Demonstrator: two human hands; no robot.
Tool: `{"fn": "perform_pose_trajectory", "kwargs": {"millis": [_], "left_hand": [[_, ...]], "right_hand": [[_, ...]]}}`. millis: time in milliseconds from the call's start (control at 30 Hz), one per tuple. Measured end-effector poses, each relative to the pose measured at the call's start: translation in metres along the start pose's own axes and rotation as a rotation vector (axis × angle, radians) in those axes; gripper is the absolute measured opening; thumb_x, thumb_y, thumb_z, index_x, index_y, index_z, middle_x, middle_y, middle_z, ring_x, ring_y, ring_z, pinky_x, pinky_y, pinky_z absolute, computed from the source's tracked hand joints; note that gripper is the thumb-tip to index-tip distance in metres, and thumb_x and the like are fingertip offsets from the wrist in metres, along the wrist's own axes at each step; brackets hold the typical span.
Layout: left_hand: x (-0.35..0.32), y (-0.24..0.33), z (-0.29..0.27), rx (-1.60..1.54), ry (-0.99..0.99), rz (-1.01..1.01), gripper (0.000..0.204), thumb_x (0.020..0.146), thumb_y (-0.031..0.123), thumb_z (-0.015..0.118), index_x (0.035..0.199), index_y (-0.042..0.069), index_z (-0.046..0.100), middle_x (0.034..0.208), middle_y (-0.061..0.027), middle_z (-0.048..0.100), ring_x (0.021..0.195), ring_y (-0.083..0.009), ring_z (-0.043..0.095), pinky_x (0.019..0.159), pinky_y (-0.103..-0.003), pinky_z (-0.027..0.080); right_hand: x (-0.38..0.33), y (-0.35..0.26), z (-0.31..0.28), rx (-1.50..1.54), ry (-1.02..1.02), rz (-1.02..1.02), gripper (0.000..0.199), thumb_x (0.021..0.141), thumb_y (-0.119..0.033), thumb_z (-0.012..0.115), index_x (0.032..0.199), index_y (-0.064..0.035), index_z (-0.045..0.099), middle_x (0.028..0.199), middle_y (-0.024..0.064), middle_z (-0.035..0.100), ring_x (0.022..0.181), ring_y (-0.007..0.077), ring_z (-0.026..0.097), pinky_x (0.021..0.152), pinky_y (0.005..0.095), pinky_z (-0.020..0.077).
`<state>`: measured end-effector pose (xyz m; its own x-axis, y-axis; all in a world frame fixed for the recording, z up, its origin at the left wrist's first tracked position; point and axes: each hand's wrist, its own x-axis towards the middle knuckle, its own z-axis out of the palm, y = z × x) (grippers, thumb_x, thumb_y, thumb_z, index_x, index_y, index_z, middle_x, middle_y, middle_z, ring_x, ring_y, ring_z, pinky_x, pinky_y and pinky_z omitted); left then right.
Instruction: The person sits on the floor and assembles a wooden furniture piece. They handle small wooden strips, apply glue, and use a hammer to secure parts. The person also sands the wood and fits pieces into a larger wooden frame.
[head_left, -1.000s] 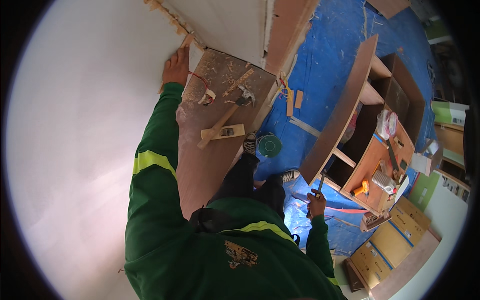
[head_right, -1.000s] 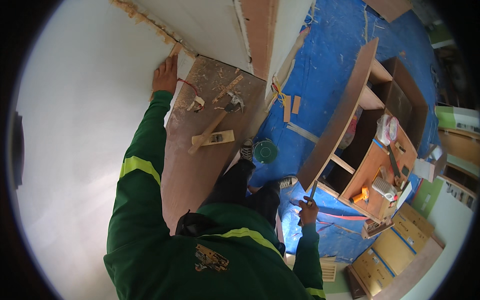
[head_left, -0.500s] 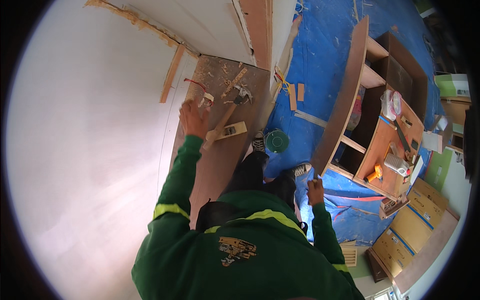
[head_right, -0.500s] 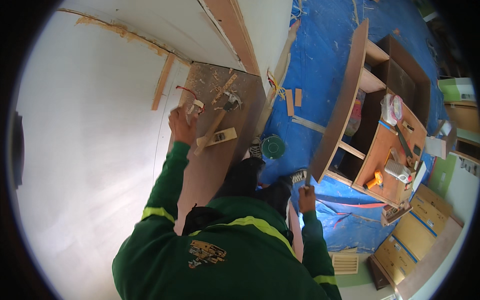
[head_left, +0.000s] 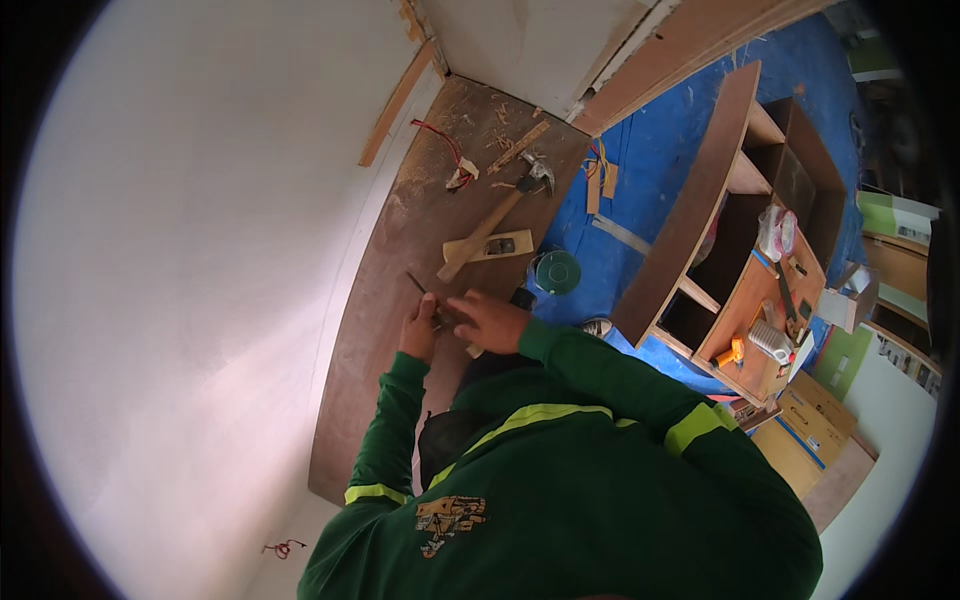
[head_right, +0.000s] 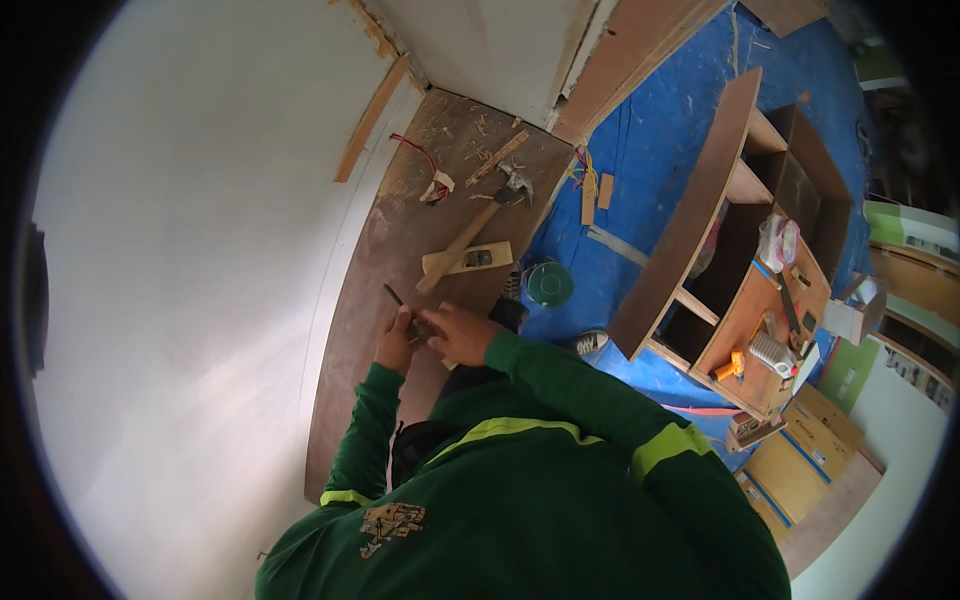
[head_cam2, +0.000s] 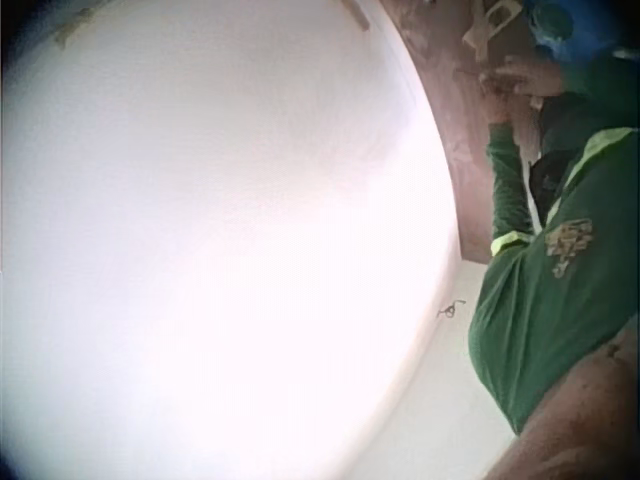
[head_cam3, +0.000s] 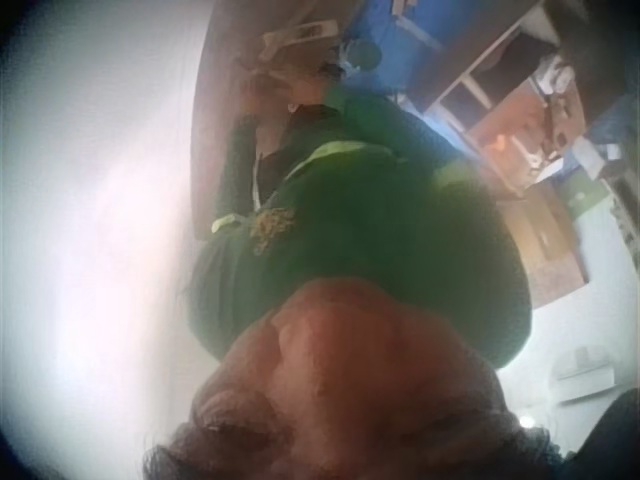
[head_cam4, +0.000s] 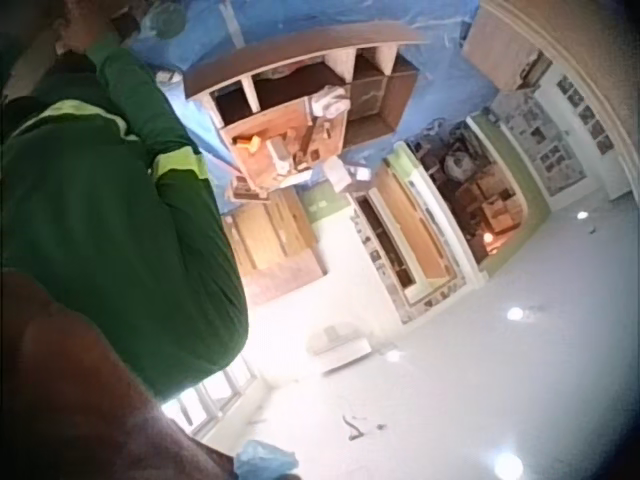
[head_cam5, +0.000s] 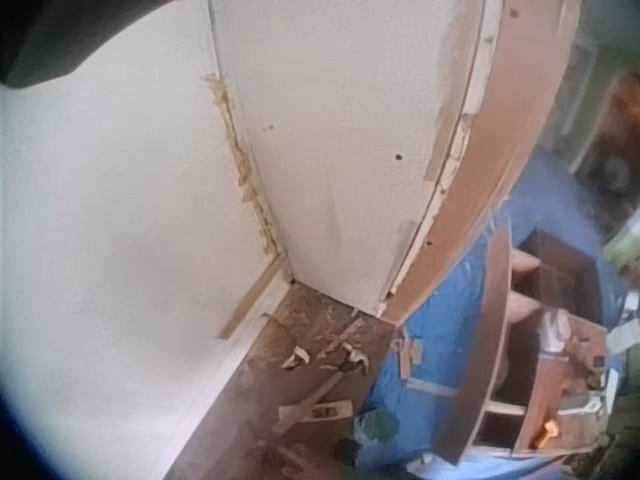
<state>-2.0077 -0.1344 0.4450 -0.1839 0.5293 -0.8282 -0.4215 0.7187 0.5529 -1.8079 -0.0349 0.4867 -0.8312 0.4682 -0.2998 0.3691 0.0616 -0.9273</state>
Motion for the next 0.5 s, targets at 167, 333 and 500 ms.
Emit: {"fn": "perform_pose_trajectory", "kwargs": {"millis": [167,333,500], "left_hand": [[0.025,-0.019,-0.079,0.439,0.215,0.1,0.043,0.108,0.041,0.05,0.12,0.003,0.065,0.1,-0.0129,0.066,0.09,-0.0237,0.071,0.075,-0.038,0.057],[0.024,-0.035,-0.103,1.311,0.648,0.462,0.035,0.102,0.032,0.06,0.124,0.004,0.064,0.103,-0.0176,0.066,0.092,-0.0346,0.068,0.077,-0.047,0.055],[0.019,-0.038,-0.1,1.377,0.688,0.542,0.041,0.094,0.023,0.07,0.131,0.007,0.062,0.111,-0.0157,0.062,0.098,-0.0373,0.064,0.08,-0.05,0.053]], "right_hand": [[0.054,0.1,-0.051,0.087,0.735,0.561,0.052,0.095,-0.044,0.067,0.123,0.0003,0.06,0.095,0.0166,0.069,0.088,0.0321,0.068,0.08,0.0438,0.0543],[0.101,0.101,-0.105,0.408,0.596,0.916,0.055,0.094,-0.052,0.071,0.098,0.0035,0.067,0.078,0.0093,0.063,0.059,0.0181,0.062,0.051,0.0353,0.051],[0.121,0.109,-0.111,0.558,0.696,0.97,0.037,0.098,-0.037,0.068,0.095,0.0002,0.069,0.074,0.0075,0.062,0.054,0.0177,0.057,0.047,0.0355,0.0476]]}}
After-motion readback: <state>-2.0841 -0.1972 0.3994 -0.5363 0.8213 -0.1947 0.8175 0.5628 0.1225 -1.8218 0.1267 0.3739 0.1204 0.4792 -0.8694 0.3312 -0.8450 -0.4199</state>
